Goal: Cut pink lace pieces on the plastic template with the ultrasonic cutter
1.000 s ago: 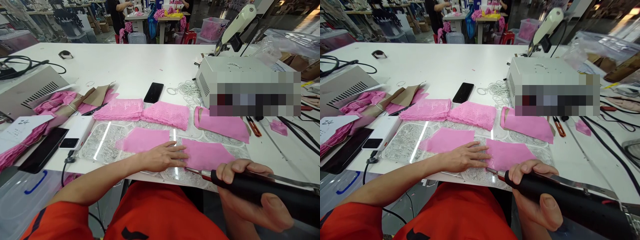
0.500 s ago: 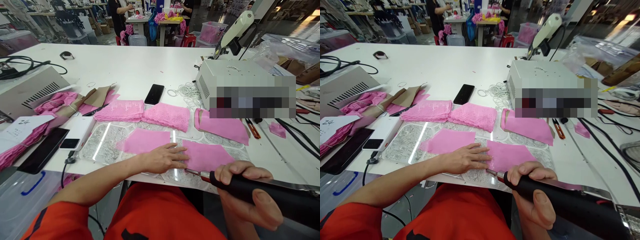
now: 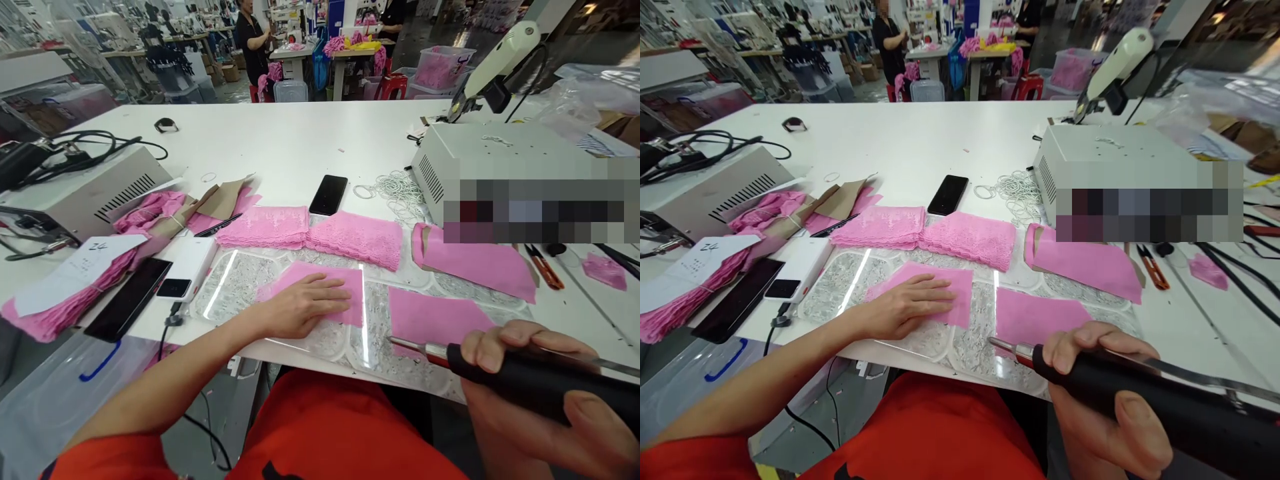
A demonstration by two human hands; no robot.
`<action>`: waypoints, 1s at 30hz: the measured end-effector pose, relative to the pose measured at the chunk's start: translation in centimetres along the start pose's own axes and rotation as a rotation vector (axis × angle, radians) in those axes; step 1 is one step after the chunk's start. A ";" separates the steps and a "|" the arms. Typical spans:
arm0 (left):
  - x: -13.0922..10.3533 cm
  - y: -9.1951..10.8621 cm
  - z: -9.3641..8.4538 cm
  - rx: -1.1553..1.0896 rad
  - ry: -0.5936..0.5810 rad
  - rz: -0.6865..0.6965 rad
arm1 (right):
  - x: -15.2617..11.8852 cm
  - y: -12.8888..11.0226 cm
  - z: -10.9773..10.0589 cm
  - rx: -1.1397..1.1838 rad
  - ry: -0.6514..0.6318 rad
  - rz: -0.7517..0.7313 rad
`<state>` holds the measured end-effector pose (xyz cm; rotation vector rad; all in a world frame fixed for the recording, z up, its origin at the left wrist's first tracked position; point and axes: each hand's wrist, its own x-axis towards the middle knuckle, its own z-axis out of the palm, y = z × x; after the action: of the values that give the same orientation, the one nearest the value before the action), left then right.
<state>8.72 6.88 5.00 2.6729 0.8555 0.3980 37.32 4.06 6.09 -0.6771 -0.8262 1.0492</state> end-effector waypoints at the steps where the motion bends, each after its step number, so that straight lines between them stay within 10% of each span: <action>1: -0.4 -0.1 0.1 -0.003 -0.024 -0.001 | 0.0 0.2 0.4 0.005 -0.016 -0.006; 30: -0.8 -2.0 1.6 0.146 -0.032 0.049 | 0.4 2.8 3.5 -0.001 -0.161 -0.008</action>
<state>7.65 7.61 2.65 2.8308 0.8407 0.3147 33.20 5.75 5.79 -0.5948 -0.9674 1.1068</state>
